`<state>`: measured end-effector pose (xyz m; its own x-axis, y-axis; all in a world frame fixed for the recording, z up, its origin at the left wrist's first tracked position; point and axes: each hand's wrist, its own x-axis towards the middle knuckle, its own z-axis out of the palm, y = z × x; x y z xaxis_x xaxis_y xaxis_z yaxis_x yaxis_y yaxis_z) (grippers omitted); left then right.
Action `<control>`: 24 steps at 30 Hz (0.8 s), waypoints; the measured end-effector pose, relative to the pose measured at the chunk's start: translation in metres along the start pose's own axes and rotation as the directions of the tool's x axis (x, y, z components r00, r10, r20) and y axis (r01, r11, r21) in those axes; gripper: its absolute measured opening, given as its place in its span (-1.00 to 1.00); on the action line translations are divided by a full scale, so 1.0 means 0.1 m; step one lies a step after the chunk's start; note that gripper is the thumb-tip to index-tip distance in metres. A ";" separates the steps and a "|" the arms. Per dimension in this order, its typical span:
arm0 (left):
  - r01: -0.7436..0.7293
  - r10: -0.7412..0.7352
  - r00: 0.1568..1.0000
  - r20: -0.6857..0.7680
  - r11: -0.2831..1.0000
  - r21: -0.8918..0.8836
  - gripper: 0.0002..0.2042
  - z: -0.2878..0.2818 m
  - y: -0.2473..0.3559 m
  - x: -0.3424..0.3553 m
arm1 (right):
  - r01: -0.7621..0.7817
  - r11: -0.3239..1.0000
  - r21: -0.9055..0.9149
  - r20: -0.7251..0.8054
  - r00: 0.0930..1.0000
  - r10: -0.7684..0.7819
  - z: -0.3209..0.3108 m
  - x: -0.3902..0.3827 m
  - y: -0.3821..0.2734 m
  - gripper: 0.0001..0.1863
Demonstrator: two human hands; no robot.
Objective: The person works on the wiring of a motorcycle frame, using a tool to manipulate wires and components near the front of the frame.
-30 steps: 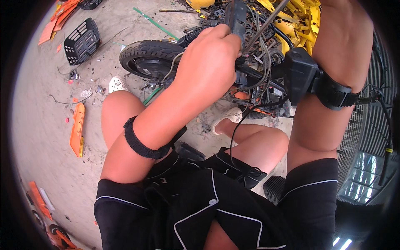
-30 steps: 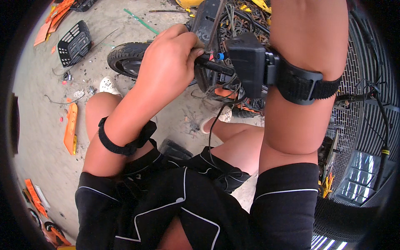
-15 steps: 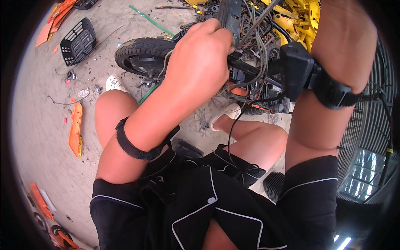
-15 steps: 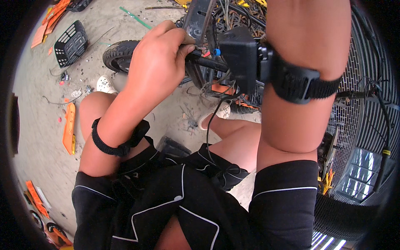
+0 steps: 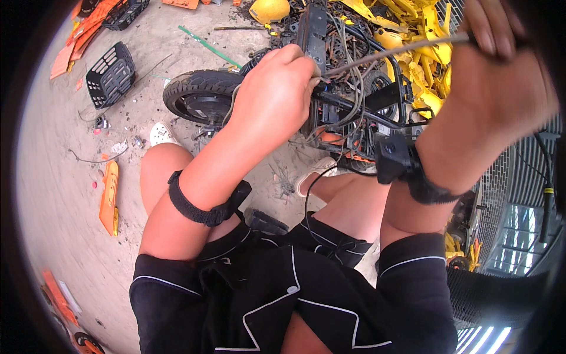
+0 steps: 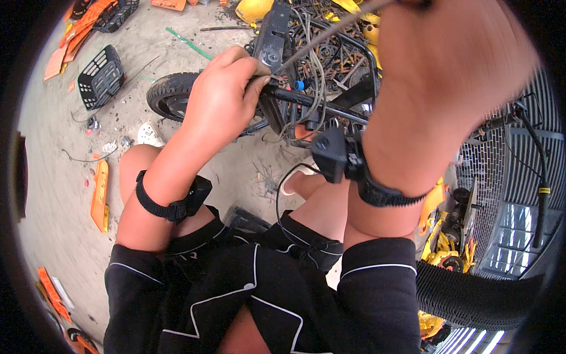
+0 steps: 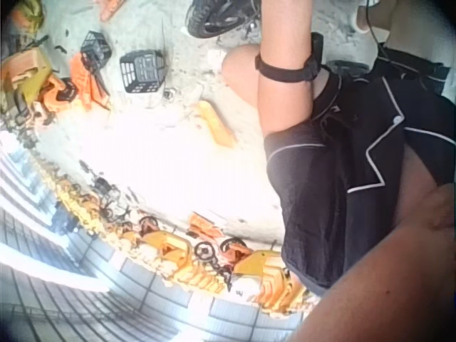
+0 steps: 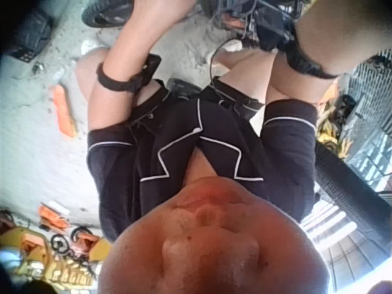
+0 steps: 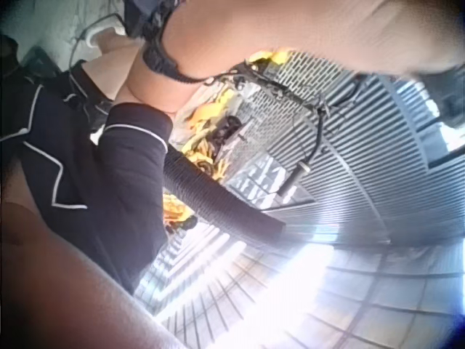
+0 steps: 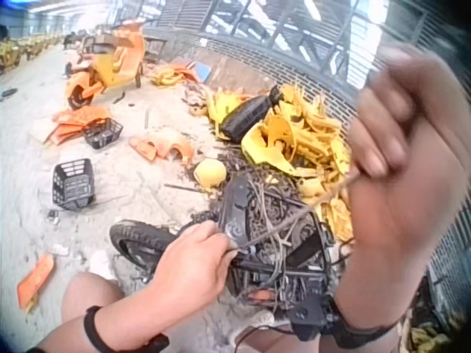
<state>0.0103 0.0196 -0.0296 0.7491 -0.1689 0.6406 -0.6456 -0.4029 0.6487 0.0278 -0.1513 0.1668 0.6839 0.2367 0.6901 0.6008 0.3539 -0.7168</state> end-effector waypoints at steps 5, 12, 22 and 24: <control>0.037 -0.033 0.996 0.077 0.998 -0.051 -0.91 -0.05 -0.01 0.05 | 0.027 0.996 -0.081 -0.069 0.997 -0.032 -0.17 -0.38 -0.47 -0.86; 0.118 -0.109 0.980 0.168 0.992 -0.047 -0.90 -0.11 0.01 0.14 | 0.076 0.993 0.086 -0.375 0.926 -0.038 -0.68 -0.66 -0.39 -0.81; 0.181 -0.170 0.969 0.179 0.982 -0.047 -0.93 -0.07 0.04 0.16 | 0.102 0.989 0.106 -0.386 0.921 -0.053 -0.77 -0.74 -0.42 -0.85; 0.183 -0.172 0.969 0.178 0.982 -0.049 -0.93 -0.07 0.04 0.16 | 0.103 0.989 0.108 -0.387 0.920 -0.053 -0.78 -0.76 -0.44 -0.85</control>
<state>0.0186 0.0213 -0.0140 0.8630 -0.2543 0.4365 -0.5043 -0.3820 0.7745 -0.0181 -0.2555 0.1383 0.7578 -0.1515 0.6347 0.6196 0.4720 -0.6271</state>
